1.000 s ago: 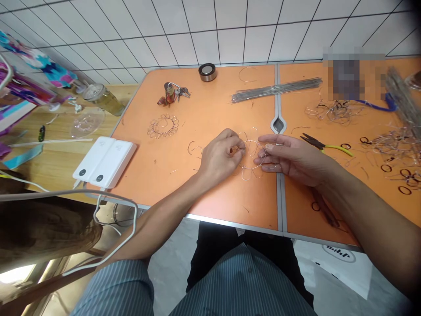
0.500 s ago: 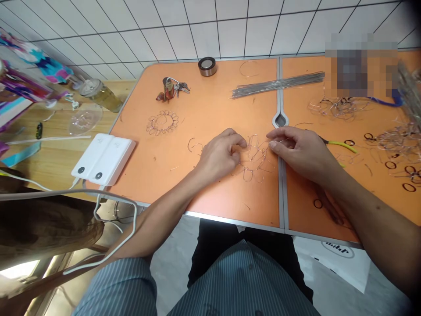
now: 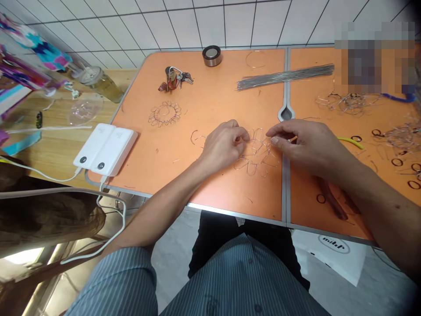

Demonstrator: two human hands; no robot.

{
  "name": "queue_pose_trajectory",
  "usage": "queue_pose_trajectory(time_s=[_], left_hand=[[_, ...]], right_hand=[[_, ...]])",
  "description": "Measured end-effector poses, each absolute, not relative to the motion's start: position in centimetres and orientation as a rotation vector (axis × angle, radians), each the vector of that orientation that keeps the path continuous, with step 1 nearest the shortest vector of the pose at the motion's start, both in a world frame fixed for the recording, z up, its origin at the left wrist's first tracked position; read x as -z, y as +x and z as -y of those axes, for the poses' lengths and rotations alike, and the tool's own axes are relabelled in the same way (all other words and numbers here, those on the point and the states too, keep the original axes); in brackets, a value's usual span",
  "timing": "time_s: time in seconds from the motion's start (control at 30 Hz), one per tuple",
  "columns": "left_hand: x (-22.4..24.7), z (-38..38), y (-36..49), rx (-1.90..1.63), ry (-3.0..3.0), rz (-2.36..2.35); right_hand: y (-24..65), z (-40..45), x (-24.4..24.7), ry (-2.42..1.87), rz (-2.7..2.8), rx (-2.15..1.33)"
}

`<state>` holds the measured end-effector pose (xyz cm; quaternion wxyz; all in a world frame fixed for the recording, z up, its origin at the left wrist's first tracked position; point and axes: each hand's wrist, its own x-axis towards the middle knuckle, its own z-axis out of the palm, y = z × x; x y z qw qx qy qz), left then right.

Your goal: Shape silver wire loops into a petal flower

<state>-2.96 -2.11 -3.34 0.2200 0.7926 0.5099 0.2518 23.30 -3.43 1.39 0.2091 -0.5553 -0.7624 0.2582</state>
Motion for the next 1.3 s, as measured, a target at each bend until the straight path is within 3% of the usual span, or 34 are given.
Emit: queue_pose_trajectory(time_s=[0.23,0.9,1.3], left_hand=[[3.4,2.3,-2.2,-0.538,2.257,-1.453],[4.1,1.1,-3.0,-0.747,1.93,-1.277],[3.9,1.5,-3.0,-0.71,1.857,-1.191]], right_hand=[[21.4,2.0,-2.6,-1.567,2.199,-0.659],[23.4,3.5,-2.9,-1.534,2.084,-0.682],[22.5,4.1,-0.2,-1.498,2.106,-0.757]])
